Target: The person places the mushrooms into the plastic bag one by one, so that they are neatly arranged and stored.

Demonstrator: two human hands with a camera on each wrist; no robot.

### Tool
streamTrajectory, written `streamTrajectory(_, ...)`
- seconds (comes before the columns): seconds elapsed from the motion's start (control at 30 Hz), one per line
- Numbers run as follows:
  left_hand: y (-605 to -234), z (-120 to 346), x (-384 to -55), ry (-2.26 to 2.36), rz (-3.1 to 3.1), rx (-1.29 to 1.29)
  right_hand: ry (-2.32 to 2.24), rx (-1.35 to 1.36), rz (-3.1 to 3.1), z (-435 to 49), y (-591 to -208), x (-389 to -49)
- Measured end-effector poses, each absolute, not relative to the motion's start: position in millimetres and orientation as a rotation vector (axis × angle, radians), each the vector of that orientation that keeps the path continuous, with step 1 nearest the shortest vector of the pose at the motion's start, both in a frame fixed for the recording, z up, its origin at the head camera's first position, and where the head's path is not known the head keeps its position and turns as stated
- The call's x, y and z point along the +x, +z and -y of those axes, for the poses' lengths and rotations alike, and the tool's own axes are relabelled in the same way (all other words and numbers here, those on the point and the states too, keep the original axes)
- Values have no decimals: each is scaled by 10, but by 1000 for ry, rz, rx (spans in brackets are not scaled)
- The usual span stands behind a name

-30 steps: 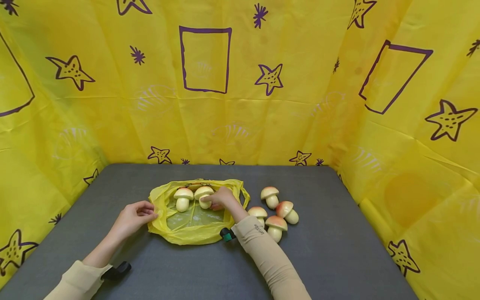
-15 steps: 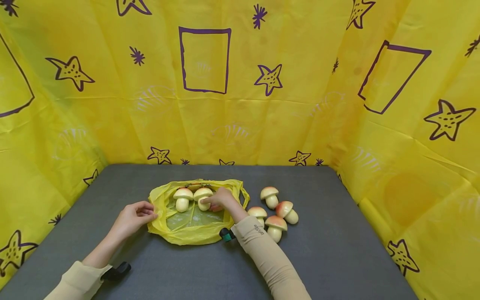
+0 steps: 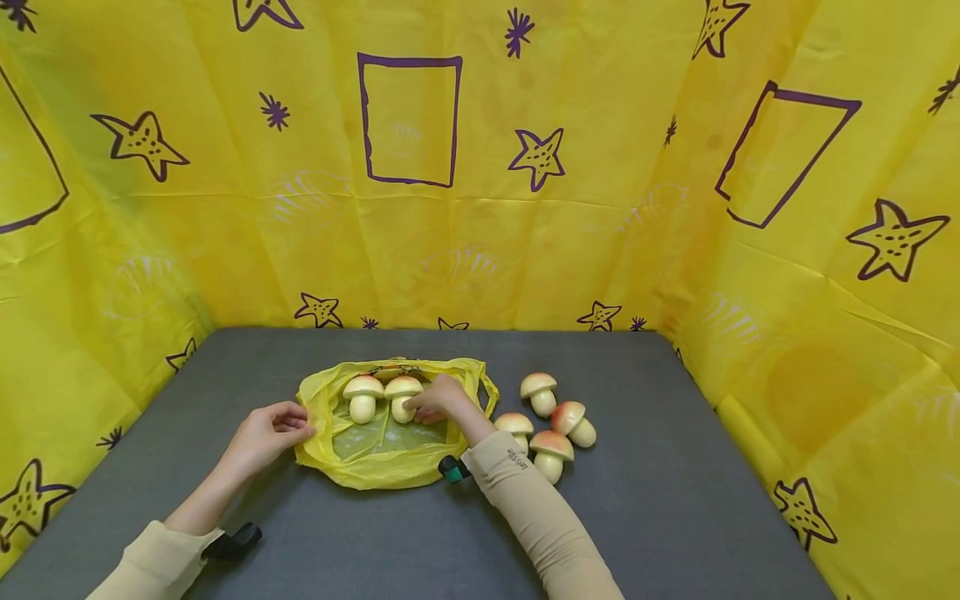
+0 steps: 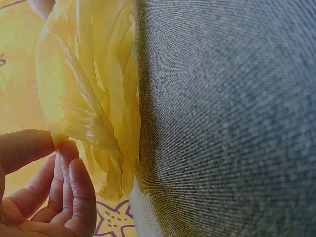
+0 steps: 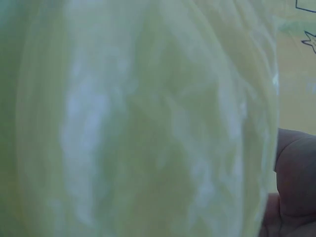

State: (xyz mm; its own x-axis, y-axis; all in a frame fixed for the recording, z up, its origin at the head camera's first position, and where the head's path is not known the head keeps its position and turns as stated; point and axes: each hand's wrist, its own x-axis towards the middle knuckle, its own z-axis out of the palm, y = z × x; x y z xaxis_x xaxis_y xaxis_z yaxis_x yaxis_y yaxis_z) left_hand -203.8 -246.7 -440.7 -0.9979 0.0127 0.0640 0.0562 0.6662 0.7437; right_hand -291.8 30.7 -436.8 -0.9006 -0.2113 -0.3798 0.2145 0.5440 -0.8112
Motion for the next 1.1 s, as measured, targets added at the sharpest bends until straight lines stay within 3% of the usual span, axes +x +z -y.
streamTrajectory(1.1,-4406,2471,-2023,-1264,2814,-47,-1235,-149,-2435,-684,-3990,-2741)
